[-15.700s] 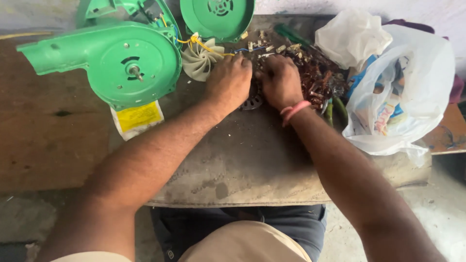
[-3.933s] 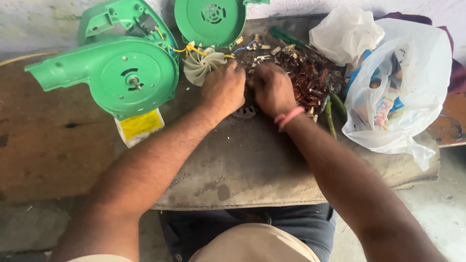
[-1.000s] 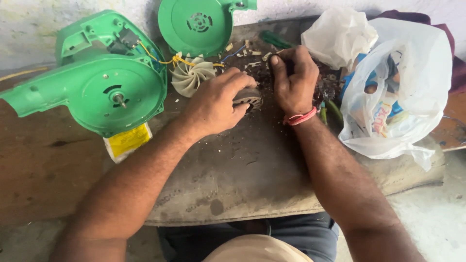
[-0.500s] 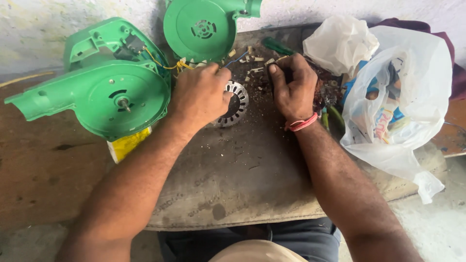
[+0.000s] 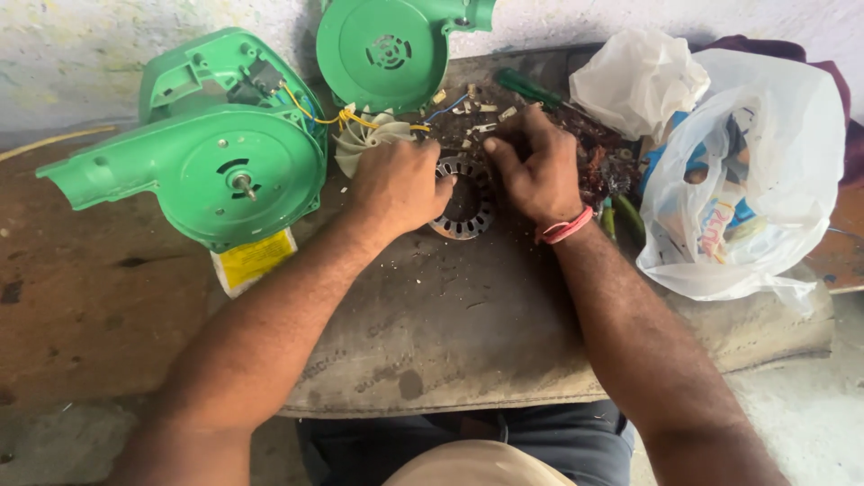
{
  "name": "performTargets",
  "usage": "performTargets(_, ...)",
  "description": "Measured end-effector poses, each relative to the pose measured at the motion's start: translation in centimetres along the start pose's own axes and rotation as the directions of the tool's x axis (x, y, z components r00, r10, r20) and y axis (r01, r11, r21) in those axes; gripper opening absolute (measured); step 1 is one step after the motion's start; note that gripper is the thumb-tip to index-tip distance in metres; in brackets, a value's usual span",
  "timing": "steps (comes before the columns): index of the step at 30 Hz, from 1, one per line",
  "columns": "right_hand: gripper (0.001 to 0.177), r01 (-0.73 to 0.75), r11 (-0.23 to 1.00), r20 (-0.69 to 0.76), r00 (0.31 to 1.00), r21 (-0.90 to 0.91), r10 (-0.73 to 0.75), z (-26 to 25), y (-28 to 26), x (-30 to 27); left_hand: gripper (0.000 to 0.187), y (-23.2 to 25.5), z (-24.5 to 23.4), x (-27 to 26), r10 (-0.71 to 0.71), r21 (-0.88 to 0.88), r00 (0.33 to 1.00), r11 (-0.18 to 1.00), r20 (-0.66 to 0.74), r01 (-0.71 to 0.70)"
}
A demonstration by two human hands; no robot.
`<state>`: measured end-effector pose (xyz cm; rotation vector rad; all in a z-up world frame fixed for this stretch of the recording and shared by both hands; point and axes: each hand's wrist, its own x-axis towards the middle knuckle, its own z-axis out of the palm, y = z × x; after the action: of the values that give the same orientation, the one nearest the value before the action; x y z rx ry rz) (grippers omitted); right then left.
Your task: The person cleans debris from a disassembled motor stator using their hands and a green screwdriver. They pick out small white and brown fragments from the slots of the stator and place them on the table. The task involves careful manual removal of material from the motor component.
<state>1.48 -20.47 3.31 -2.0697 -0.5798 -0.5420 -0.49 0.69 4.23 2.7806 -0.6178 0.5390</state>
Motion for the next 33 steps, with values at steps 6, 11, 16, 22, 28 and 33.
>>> performTargets(6, 0.018, 0.022, 1.0, 0.175, 0.984, -0.023, -0.018, 0.5, 0.6, -0.5, 0.029, 0.0, 1.3, 0.4, -0.104, 0.141, 0.959, 0.988, 0.264, 0.069)
performTargets(11, 0.022, 0.037, 0.992, 0.211, 0.977, -0.123, -0.01, 1.4, 1.2, -0.6, 0.026, 0.1, 2.2, 0.1, -0.091, 0.085, 0.981, 0.993, 0.17, 0.077)
performTargets(16, 0.017, 0.012, 0.974, 0.137, 0.99, -0.225, 0.02, 2.5, 0.4, -1.1, 0.026, 0.2, 2.6, 0.0, -0.094, 0.077, 0.988, 0.993, 0.121, 0.085)
performTargets(22, 0.015, -0.043, 0.94, 0.072, 0.995, -0.337, 0.072, 2.6, -1.0, -5.0, 0.022, 0.3, 3.6, -0.5, -0.079, 0.057, 0.997, 0.995, 0.026, 0.078)
performTargets(28, 0.01, 0.055, 0.947, 0.097, 0.995, -0.316, -0.026, 4.5, -0.7, -1.7, 0.016, -0.2, 4.2, -0.7, -0.044, 0.051, 0.998, 0.998, -0.045, 0.046)
performTargets(33, 0.013, 0.033, 0.94, 0.028, 0.999, -0.34, -0.025, 3.4, -1.9, -3.3, 0.016, 0.0, 4.1, -0.7, -0.044, 0.048, 0.998, 0.998, -0.055, 0.047)
